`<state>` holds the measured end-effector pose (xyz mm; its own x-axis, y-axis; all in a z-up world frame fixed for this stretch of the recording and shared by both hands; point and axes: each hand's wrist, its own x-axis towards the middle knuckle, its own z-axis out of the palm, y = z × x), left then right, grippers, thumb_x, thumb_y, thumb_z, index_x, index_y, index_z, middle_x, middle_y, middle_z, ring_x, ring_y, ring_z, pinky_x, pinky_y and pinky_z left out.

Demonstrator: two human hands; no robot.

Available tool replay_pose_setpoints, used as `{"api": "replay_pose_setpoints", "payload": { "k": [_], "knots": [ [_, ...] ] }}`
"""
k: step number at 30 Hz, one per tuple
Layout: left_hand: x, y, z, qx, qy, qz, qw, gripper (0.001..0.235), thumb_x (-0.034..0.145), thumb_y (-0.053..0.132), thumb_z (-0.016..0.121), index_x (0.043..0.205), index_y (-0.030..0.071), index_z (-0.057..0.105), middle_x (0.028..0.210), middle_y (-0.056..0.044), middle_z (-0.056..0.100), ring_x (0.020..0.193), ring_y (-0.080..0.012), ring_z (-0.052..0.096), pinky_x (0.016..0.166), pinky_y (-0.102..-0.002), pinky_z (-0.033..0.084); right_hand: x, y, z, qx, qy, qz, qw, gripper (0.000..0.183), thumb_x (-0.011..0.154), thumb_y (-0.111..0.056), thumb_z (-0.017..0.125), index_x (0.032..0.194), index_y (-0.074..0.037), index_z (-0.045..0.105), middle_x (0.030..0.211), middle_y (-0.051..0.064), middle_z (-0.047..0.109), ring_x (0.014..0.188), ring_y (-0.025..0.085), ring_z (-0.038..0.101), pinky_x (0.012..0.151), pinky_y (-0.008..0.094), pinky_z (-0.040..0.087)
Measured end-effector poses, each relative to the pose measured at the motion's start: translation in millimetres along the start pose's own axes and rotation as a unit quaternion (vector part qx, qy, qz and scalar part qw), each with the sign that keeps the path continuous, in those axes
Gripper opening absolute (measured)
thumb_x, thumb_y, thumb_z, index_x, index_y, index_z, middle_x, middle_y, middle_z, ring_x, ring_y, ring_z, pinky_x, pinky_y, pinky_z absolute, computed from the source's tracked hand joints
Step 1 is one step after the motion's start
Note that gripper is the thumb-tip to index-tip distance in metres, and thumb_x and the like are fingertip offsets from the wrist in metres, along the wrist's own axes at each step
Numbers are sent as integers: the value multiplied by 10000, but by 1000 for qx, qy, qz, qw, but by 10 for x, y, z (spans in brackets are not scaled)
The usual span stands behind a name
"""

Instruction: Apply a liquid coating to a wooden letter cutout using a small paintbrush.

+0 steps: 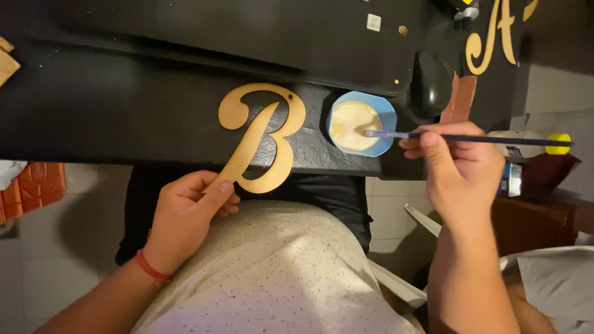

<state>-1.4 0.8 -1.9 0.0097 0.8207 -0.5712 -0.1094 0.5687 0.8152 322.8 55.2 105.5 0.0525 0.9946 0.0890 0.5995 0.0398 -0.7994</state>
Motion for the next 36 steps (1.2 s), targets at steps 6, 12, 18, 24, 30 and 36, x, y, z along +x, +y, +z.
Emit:
{"api": "replay_pose_setpoints", "payload": {
  "k": [6,12,18,24,30,36],
  "knots": [
    [25,84,-17,16,-8,19,1000,267,936,134,606,735,-23,689,671,-138,729,585,-191,684,561,-287,562,13,-74,-73,-24,-8,38,999,78,1055,-27,571,1038,35,616,957,164,677,894,230,723,775,282,626],
    [32,183,20,75,-54,-44,995,334,961,224,552,795,14,752,717,-88,768,601,-143,669,539,-257,496,-62,69,-124,59,74,8,995,54,1057,1,591,1051,52,575,991,214,657,884,289,728,739,317,635],
    [-70,335,-24,166,-64,0,984,358,941,286,531,687,95,695,564,-14,709,520,-87,624,576,-250,497,-141,214,28,171,128,-53,975,221,1079,-191,683,1059,-43,520,921,208,629,817,298,715,638,352,605],
    [-102,253,-80,190,-75,19,979,391,944,304,528,610,120,613,514,16,650,493,-88,554,561,-292,453,-253,-137,512,222,61,-117,966,218,998,-252,704,1019,-79,574,899,170,647,779,269,722,625,349,650],
    [-129,99,-163,327,-77,144,931,457,973,373,517,609,119,407,537,-26,460,512,-211,440,543,-408,331,-361,-358,896,194,36,-130,972,219,970,-180,653,989,-6,521,932,266,625,886,341,711,707,434,695],
    [-70,138,-221,349,-97,134,922,474,980,396,504,614,124,373,532,-26,421,514,-221,423,542,-412,317,-177,-539,1147,110,-53,-195,973,46,979,28,598,989,58,564,980,288,662,946,361,718,862,402,638]
  ]
}}
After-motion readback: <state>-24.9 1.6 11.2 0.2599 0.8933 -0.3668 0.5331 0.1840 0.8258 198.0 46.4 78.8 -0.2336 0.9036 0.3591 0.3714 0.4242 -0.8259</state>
